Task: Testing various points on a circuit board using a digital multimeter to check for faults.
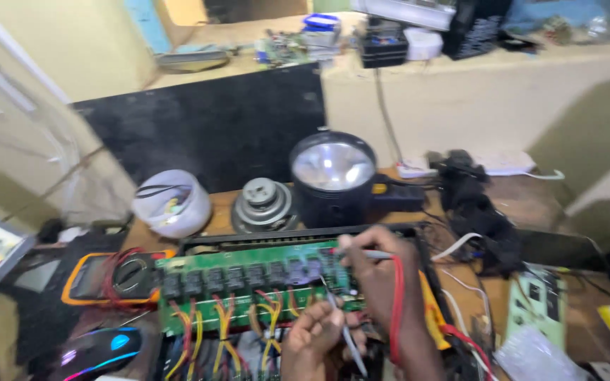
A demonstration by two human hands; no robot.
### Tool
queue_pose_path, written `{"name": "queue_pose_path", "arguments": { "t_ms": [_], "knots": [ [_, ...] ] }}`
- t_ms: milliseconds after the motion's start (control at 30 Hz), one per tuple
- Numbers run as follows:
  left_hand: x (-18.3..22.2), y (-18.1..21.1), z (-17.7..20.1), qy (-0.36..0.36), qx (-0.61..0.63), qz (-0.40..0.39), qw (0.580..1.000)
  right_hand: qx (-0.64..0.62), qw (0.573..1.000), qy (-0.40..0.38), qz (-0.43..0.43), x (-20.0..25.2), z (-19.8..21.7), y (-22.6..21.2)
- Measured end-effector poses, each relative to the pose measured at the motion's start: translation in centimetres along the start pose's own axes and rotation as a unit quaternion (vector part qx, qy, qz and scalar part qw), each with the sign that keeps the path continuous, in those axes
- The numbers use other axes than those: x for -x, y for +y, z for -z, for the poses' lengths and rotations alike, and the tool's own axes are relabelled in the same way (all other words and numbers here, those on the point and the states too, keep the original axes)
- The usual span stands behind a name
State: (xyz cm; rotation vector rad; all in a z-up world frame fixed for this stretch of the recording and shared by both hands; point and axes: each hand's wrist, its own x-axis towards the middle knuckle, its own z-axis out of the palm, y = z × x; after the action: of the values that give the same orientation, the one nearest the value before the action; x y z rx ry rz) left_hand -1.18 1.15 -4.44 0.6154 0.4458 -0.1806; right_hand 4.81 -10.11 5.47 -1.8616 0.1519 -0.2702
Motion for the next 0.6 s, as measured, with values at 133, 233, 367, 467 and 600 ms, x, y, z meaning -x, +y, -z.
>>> {"name": "queue_pose_path", "arguments": {
  "t_ms": [133, 233, 367, 467, 600],
  "knots": [
    [5.6, 6.0, -1.7, 0.143, -0.030, 0.079, 0.986, -0.049, 0.998, 0.035, -0.035, 0.9, -0.4, -2.2],
    [7.4, 9.0, 1.5, 0.120, -0.038, 0.088, 0.988, -0.040, 0.999, 0.035, -0.003, 1.5, -1.5, -2.3],
    [6.7, 9.4, 10.1, 0.027, -0.133, 0.006, 0.991, -0.059, 0.997, 0.045, 0.013, 2.2, -2.8, -2.4],
    [6.2, 12.5, 14.6, -0.008, -0.111, -0.064, 0.992, -0.022, 0.996, 0.079, -0.039, 4.4, -2.7, -6.3],
    [8.8, 19.4, 17.3, -0.171, -0.134, -0.170, 0.961, 0.084, 0.994, 0.068, 0.032, 6.6, -1.2, -6.7]
  ]
}}
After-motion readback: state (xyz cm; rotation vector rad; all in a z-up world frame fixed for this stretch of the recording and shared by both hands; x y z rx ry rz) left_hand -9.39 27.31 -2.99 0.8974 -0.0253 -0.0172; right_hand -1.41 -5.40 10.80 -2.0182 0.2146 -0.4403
